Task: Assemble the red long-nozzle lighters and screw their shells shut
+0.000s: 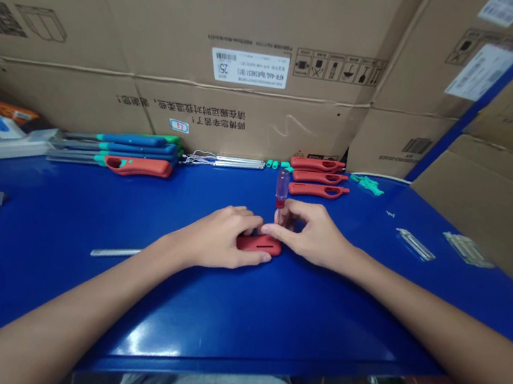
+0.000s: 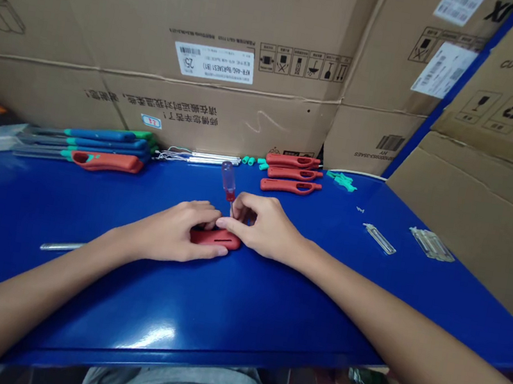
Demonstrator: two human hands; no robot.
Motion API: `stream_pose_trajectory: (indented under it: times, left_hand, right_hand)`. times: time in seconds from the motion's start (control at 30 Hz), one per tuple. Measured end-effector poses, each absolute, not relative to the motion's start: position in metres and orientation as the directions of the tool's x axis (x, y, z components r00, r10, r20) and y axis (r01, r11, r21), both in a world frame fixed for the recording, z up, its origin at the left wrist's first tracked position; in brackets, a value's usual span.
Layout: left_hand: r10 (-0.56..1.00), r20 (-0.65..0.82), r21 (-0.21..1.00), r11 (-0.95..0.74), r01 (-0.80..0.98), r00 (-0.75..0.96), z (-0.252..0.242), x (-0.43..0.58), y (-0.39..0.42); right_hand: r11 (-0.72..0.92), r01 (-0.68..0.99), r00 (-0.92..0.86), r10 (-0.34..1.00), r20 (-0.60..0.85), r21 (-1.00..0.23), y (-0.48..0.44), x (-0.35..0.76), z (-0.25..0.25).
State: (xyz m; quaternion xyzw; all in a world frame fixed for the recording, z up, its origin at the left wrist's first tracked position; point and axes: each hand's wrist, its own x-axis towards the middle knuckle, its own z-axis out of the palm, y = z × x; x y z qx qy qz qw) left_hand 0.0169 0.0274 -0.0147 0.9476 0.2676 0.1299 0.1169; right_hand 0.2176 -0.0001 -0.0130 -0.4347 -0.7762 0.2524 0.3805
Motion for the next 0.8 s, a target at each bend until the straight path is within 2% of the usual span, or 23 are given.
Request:
stream_pose_trajectory:
  times: [0.1,0.27,0.4,0.57,0.67,0.8]
  left_hand:
    - [0.54,0.179,0.284,-0.829,0.482,0.823,-0.014,0.017,0.027]
    - [0.548,0.161,0.29,-0.821,0.491,0.821,-0.012,0.017,0.027]
    - [0.545,0.159,0.313,-0.819,0.481,0.824,-0.012,0.017,0.027]
    - [0.548,0.154,0.325,-0.814,0.482,0.822,-0.012,0.016,0.027]
    - [0.547,0.153,0.322,-0.815,0.482,0.823,-0.011,0.016,0.027]
    - [0.551,0.146,0.316,-0.813,0.489,0.822,-0.011,0.016,0.027]
  right_hand:
    - [0.493,0.463,-0.351,0.865,0.358,-0.737,-0.001,0.217,-0.014]
    - [0.419,0.378,-0.488,0.848,0.207,-0.826,0.0,0.223,-0.002]
    - [0.486,0.417,-0.576,0.795,0.191,-0.768,0.003,0.231,0.008]
    - [0.541,0.484,-0.544,0.802,0.248,-0.687,0.002,0.233,0.006]
    - [0.519,0.512,-0.505,0.827,0.249,-0.685,0.001,0.231,0.003]
    - [0.499,0.455,-0.557,0.806,0.201,-0.737,0.001,0.23,0.005]
